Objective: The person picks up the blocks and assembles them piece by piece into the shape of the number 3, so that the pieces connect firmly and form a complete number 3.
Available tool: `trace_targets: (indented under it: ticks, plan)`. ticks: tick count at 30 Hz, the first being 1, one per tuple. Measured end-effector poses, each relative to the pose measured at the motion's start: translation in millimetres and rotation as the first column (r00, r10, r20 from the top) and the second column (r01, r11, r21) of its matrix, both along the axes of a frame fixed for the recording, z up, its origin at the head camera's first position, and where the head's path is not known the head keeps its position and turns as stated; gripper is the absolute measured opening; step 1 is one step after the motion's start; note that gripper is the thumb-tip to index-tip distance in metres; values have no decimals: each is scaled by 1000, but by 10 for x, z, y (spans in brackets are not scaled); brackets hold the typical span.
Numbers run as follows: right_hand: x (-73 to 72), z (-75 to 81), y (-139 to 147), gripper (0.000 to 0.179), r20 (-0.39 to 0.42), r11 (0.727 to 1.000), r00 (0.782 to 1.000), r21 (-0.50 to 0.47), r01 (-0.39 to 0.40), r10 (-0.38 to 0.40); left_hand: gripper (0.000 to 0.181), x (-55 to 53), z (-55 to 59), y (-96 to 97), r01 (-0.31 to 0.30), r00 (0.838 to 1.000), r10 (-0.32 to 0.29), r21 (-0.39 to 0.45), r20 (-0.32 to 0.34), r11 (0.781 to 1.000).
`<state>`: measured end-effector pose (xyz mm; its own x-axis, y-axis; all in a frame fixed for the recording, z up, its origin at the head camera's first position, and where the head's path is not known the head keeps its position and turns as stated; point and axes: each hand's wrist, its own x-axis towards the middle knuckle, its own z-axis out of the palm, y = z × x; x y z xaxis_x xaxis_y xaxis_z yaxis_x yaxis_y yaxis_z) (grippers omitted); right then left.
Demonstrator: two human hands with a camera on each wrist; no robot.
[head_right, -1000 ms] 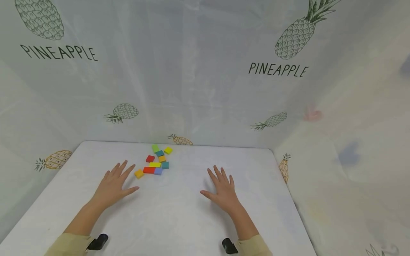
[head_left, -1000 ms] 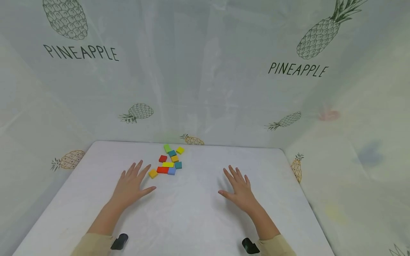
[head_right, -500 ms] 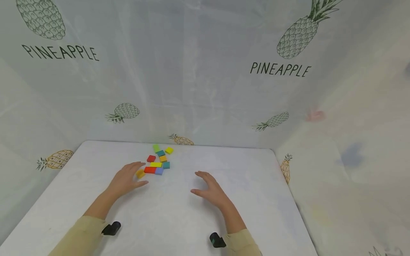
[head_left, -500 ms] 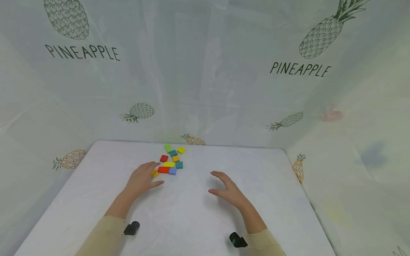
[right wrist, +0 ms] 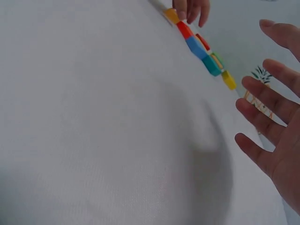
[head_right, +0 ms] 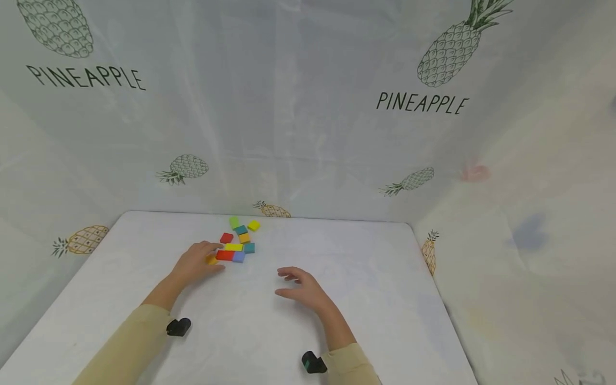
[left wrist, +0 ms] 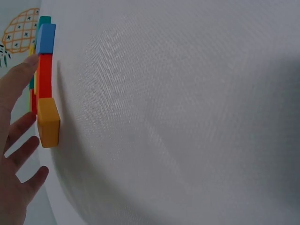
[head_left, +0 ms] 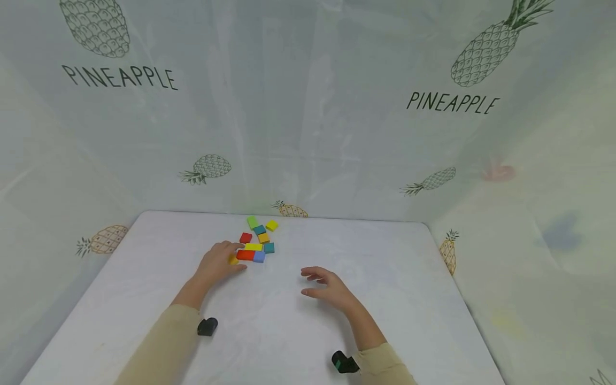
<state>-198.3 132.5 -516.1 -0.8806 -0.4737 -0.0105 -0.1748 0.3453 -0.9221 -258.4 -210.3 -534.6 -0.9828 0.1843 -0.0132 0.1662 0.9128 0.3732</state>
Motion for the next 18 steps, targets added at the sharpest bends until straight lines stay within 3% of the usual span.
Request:
trace_targets:
  ticks: [7,10,13,18]
  plan:
    - [122,243,-80,47,42,998,998,-48,-35,37,52,-113,-83,16,-17,999,15,46,52,999]
    - [140,260,-110,46,51,997,998,-64,-41,45,48,-143,-98,29,-37,998,34,49,60,998]
    - [123,197,-141,47,59,997,997,-71,-36,40,43,-177,-102,41,-48,997,46,43,56,998]
    - [40,-51,-158,51,57,999,998,-48,-13,16,37,-239,-97,47,-44,998,43,32,45,999]
